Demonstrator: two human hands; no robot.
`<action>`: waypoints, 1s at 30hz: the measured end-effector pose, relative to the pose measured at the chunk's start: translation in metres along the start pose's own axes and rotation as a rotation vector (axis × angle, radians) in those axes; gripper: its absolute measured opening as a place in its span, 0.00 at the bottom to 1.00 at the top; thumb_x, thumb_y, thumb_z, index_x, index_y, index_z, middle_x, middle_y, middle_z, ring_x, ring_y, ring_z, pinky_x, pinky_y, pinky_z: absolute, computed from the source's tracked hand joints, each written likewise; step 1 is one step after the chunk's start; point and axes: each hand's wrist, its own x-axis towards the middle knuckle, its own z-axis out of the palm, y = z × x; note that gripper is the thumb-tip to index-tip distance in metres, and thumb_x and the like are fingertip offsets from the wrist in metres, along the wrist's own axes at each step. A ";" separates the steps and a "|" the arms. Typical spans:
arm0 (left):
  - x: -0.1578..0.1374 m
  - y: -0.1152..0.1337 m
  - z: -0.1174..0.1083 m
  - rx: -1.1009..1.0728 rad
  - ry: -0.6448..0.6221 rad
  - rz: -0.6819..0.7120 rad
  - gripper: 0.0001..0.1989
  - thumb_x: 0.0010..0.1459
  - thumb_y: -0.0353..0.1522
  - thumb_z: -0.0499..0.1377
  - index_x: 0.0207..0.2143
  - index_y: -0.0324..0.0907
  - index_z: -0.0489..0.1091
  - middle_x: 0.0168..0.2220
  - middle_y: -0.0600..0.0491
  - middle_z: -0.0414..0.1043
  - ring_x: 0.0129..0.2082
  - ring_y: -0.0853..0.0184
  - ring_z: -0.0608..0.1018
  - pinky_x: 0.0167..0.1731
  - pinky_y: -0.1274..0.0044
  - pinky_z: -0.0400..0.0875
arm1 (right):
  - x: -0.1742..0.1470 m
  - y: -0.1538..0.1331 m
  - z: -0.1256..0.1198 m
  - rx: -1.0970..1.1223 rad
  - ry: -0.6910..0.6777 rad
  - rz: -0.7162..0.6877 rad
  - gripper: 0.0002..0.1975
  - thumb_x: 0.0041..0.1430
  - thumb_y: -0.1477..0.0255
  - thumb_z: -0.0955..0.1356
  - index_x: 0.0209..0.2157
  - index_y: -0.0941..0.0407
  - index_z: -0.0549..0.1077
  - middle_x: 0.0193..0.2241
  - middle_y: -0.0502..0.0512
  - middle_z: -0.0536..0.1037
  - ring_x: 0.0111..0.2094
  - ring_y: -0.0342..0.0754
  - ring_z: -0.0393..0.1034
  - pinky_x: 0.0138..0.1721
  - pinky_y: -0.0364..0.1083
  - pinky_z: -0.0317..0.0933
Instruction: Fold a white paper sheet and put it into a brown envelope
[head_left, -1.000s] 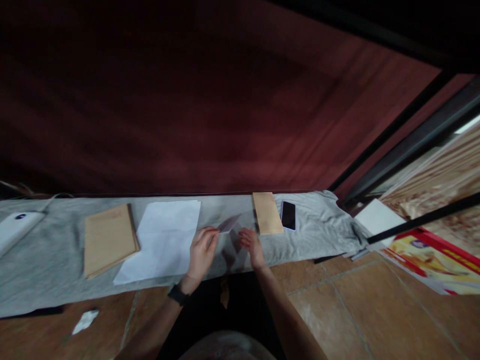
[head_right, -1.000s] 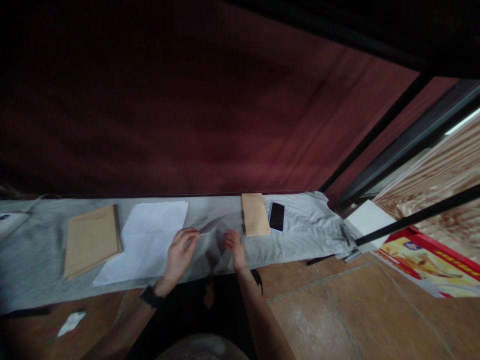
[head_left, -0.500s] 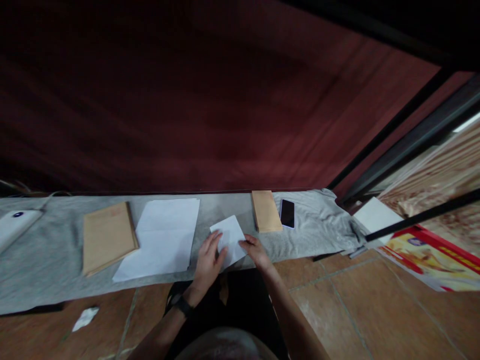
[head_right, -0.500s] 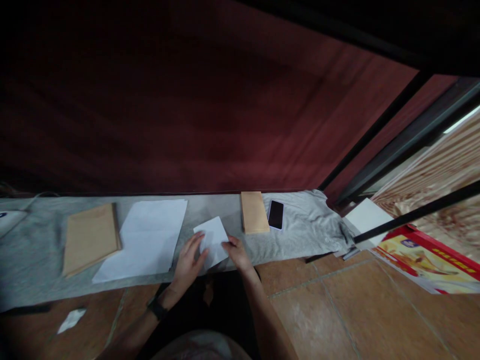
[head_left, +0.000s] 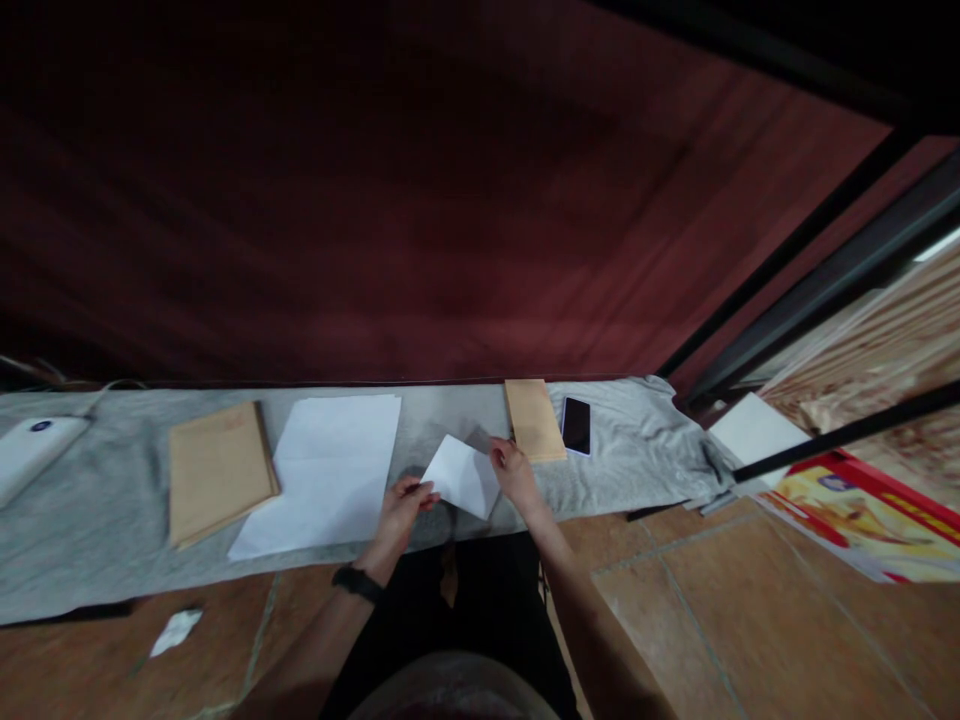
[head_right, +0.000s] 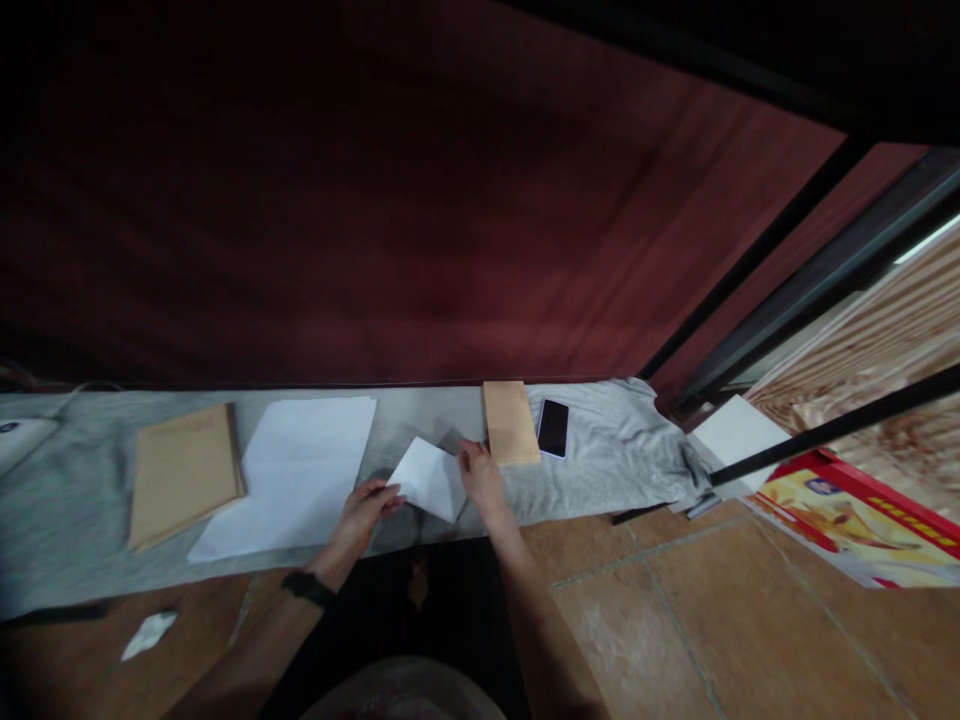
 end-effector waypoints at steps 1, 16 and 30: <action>-0.002 -0.003 0.003 -0.036 0.006 -0.024 0.17 0.39 0.38 0.70 0.26 0.41 0.67 0.22 0.55 0.74 0.23 0.65 0.79 0.25 0.74 0.75 | 0.000 -0.001 0.003 -0.036 0.019 -0.028 0.17 0.62 0.72 0.64 0.51 0.52 0.77 0.51 0.56 0.77 0.53 0.53 0.71 0.59 0.54 0.61; -0.009 -0.029 0.011 -0.091 -0.038 -0.241 0.17 0.62 0.38 0.62 0.49 0.38 0.70 0.47 0.47 0.74 0.44 0.62 0.78 0.44 0.64 0.76 | -0.088 0.023 0.058 -0.675 -0.110 -0.416 0.25 0.70 0.69 0.62 0.67 0.55 0.60 0.65 0.58 0.64 0.66 0.52 0.57 0.67 0.55 0.51; -0.005 -0.029 0.005 0.034 0.002 -0.099 0.15 0.43 0.35 0.68 0.29 0.44 0.64 0.19 0.59 0.72 0.18 0.67 0.78 0.23 0.74 0.76 | -0.097 0.041 0.029 -0.742 -0.043 -0.333 0.26 0.72 0.67 0.59 0.69 0.56 0.55 0.67 0.59 0.61 0.67 0.54 0.56 0.67 0.57 0.47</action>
